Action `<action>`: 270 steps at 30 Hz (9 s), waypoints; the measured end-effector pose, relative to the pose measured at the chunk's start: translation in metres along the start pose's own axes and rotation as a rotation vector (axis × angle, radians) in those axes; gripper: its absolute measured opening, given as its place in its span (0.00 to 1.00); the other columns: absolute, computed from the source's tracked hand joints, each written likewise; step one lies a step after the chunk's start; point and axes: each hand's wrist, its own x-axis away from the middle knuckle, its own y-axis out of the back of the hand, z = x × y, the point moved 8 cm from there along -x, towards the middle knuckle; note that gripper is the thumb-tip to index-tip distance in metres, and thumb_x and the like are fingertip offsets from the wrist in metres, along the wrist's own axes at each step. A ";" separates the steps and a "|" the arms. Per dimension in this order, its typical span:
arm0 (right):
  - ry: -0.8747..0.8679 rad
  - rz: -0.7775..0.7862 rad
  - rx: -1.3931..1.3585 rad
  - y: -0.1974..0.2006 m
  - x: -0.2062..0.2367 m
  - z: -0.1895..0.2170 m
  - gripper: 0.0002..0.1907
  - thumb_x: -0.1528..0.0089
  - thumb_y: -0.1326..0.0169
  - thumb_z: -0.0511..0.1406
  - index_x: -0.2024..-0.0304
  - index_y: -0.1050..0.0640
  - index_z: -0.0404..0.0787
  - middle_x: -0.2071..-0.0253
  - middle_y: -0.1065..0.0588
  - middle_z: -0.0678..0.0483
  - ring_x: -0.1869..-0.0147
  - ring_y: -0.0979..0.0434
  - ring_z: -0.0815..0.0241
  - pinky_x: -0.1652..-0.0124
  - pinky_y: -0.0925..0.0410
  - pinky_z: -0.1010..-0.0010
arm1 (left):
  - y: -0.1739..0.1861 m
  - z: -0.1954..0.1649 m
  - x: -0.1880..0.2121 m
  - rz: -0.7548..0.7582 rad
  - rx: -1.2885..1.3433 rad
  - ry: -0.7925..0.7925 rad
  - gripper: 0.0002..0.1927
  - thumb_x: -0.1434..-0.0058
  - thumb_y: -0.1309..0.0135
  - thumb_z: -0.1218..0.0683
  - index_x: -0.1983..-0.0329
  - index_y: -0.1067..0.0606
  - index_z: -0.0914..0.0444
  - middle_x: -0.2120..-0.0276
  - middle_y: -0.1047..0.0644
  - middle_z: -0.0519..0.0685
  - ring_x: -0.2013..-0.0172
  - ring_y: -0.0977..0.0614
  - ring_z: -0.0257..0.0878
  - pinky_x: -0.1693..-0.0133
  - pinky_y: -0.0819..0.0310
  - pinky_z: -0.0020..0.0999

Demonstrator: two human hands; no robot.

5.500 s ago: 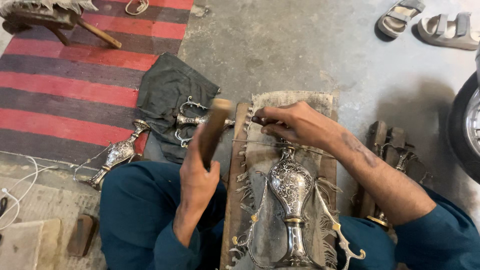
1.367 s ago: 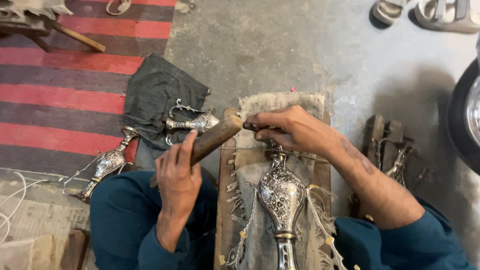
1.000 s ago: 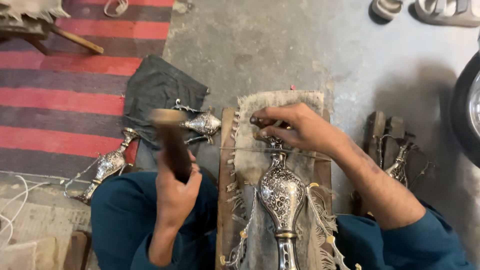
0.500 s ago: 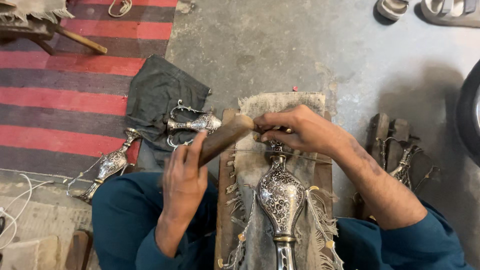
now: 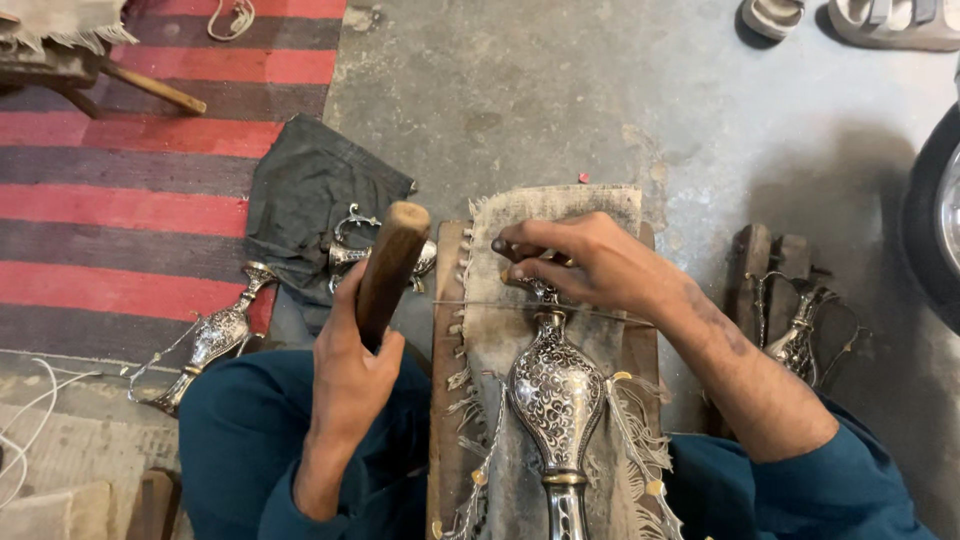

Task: The person sits on the floor with a wooden board on their lap holding an ornate metal vase. They hold a small punch against the vase's surface with one hand and strike it with a wooden mallet in the other, working the decorated areas, and occasionally reposition the vase and punch between strikes.

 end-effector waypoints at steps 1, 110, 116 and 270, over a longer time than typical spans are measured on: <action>-0.011 0.012 0.004 -0.001 0.000 -0.001 0.17 0.38 0.39 0.36 0.48 0.22 0.40 0.62 0.18 0.46 0.60 0.14 0.50 0.61 0.24 0.64 | 0.000 -0.001 0.001 -0.017 0.004 -0.004 0.40 0.46 0.44 0.66 0.29 0.39 0.59 0.46 0.23 0.61 0.48 0.20 0.60 0.51 0.24 0.47; 0.110 -0.095 -0.044 0.010 0.023 -0.024 0.18 0.37 0.40 0.35 0.45 0.22 0.40 0.58 0.17 0.48 0.58 0.14 0.53 0.62 0.23 0.65 | -0.010 -0.059 -0.010 -0.107 -0.431 -0.291 0.42 0.48 0.39 0.66 0.29 0.35 0.55 0.57 0.27 0.54 0.53 0.23 0.56 0.47 0.29 0.50; 0.121 -0.101 -0.079 0.010 0.023 -0.019 0.18 0.37 0.40 0.34 0.44 0.23 0.39 0.56 0.17 0.48 0.55 0.13 0.53 0.59 0.22 0.66 | -0.009 -0.061 -0.011 -0.110 -0.430 -0.295 0.38 0.46 0.39 0.66 0.31 0.32 0.56 0.54 0.26 0.54 0.51 0.22 0.55 0.46 0.28 0.49; 0.127 -0.302 -0.168 0.022 0.067 -0.073 0.17 0.40 0.37 0.29 0.48 0.21 0.38 0.60 0.16 0.51 0.57 0.13 0.58 0.60 0.22 0.69 | -0.039 -0.089 -0.036 0.107 -0.187 -0.311 0.40 0.47 0.44 0.68 0.30 0.37 0.60 0.45 0.24 0.57 0.44 0.21 0.58 0.45 0.26 0.46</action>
